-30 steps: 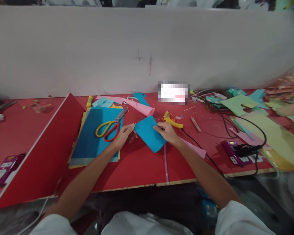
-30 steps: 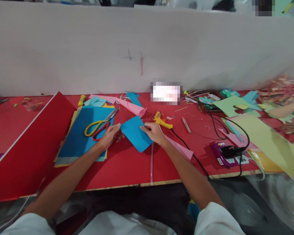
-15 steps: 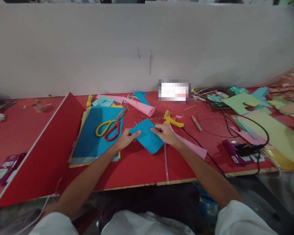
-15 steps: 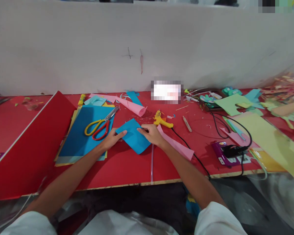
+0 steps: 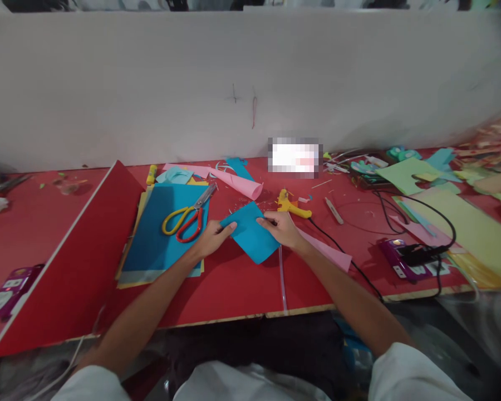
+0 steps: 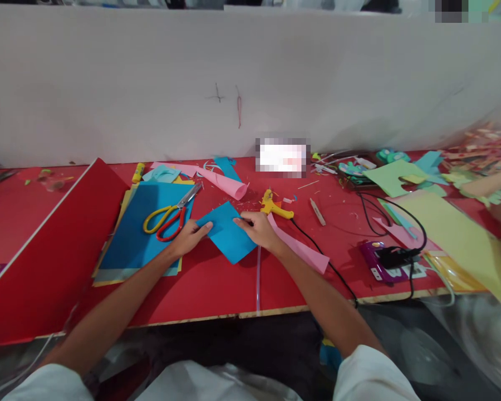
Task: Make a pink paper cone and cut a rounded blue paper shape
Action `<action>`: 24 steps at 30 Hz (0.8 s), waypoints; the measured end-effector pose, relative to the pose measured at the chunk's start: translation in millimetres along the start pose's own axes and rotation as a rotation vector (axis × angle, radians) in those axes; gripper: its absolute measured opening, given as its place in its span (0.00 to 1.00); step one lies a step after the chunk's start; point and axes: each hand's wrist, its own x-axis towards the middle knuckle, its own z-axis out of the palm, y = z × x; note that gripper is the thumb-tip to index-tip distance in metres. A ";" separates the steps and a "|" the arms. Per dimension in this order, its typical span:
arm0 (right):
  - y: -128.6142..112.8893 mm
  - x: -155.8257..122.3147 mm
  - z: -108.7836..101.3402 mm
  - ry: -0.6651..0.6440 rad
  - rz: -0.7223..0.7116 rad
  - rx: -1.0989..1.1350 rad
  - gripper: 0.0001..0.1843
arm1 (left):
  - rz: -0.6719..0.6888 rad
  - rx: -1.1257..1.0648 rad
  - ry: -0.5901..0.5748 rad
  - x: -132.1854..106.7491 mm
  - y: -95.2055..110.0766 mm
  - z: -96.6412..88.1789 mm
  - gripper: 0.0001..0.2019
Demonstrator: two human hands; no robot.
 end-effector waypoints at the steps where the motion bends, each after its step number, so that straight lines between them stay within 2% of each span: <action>1: -0.3 -0.5 0.6 -0.001 0.003 0.013 0.35 | 0.000 -0.041 -0.006 -1.6 0.6 3.3 0.31; 7: -2.5 -2.7 0.6 -0.036 0.028 0.088 0.34 | 0.031 -0.165 -0.055 -8.4 7.9 16.4 0.25; 12: -3.2 -1.9 -1.7 -0.032 0.044 0.108 0.29 | 0.087 -0.007 -0.103 -5.3 8.2 7.6 0.18; 17: -3.4 -2.0 1.7 -0.004 0.042 0.095 0.27 | 0.101 0.132 -0.051 -2.9 6.0 1.9 0.21; 20: -3.0 -3.7 6.7 0.038 0.050 0.126 0.28 | 0.108 0.041 -0.049 -5.8 8.6 8.5 0.18; 24: -2.1 -6.2 11.6 0.091 0.058 0.157 0.32 | 0.079 -0.081 -0.074 -10.1 12.0 20.3 0.25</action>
